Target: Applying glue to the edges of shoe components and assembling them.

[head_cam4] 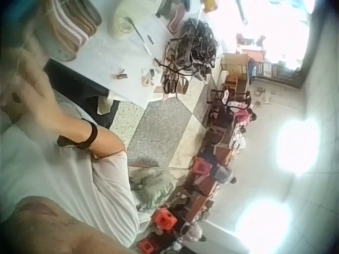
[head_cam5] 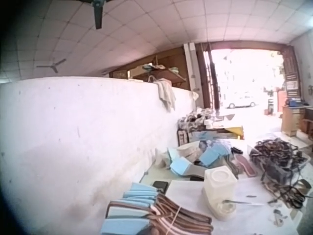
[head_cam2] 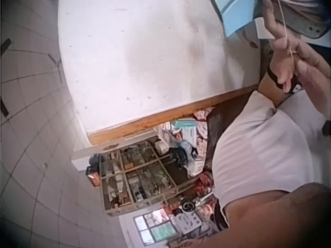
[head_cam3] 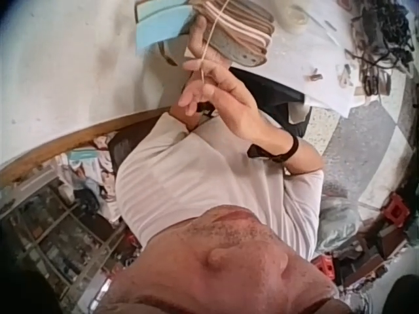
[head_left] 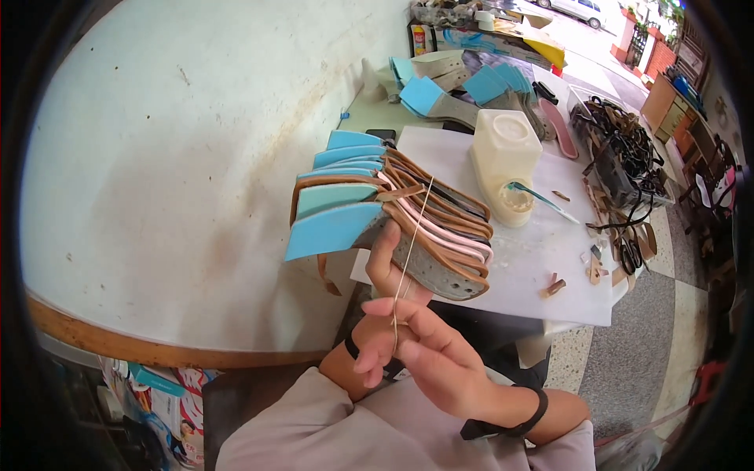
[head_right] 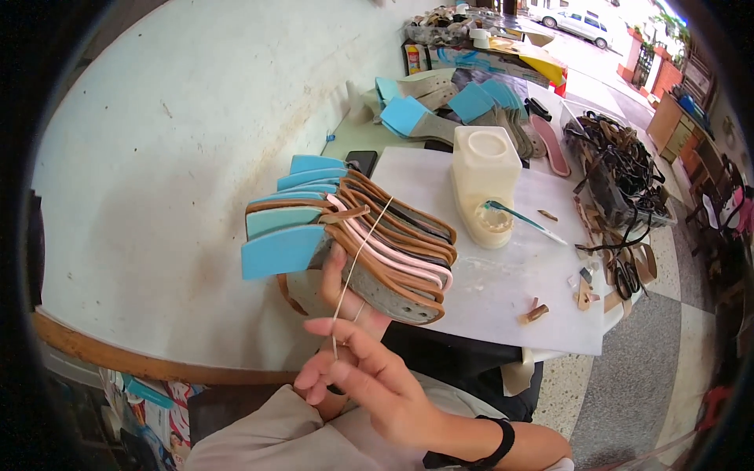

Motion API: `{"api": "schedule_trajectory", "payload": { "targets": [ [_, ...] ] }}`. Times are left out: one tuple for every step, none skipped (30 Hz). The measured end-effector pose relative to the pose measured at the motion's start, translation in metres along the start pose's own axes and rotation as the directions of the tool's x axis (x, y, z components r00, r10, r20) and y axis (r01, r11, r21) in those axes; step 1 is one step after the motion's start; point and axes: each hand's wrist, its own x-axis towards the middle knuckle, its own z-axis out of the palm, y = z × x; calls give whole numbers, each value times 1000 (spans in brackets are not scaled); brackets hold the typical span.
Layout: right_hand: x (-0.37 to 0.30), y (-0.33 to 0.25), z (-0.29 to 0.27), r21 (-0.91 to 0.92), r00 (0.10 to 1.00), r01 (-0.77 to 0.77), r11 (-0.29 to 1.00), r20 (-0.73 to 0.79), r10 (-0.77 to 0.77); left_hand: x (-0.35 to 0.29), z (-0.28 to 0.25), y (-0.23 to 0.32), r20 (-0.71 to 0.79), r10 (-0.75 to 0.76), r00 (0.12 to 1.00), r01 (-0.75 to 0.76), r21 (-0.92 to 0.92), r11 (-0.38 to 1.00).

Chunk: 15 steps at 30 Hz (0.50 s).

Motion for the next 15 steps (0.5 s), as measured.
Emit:
{"api": "schedule_trajectory", "payload": {
  "targets": [
    [0,9,-6,54,999,-15,998,-33,17,0,-3,2,-6,6,1000,-6,-6,1000],
    [1,14,-7,111,994,3,994,-113,10,1,-8,3,20,-3,1000,3,-19,1000],
    [2,18,-11,111,994,-9,994,-107,21,7,-22,1,13,7,1000,-7,-21,1000],
    [3,22,-19,174,986,-50,984,-147,76,16,-45,-8,47,23,999,-22,-38,999],
    [4,25,-26,243,975,-84,966,-182,131,21,-57,-13,79,37,996,-33,-50,998],
    [4,24,-34,236,955,-72,969,-263,135,6,-6,2,50,-9,999,10,-9,1000],
    [5,26,-40,238,956,-82,968,-255,144,1,-3,11,44,1,999,-1,-6,1000],
    [4,27,-51,112,959,-116,987,-244,140,0,-2,15,56,-53,997,54,-14,998],
    [4,28,-56,-17,962,-143,990,-235,135,-1,-1,17,70,-109,992,111,-22,994],
    [4,29,-56,-43,958,-140,989,-257,125,-3,2,19,66,-109,992,111,-23,994],
    [4,28,-57,-42,957,-143,989,-259,128,-4,6,20,54,-57,997,55,48,997],
    [4,24,-58,-143,949,-172,975,-289,125,-5,7,21,44,-4,999,-1,120,993],
    [4,21,-58,-242,941,-201,949,-318,118,-7,7,22,40,-5,999,0,119,993],
    [5,18,-57,-239,940,-204,949,-320,121,-9,7,21,66,1,998,-10,133,991],
    [6,14,-55,-216,917,-213,953,-381,118,-10,6,22,92,11,996,-25,149,989]
  ]
}}
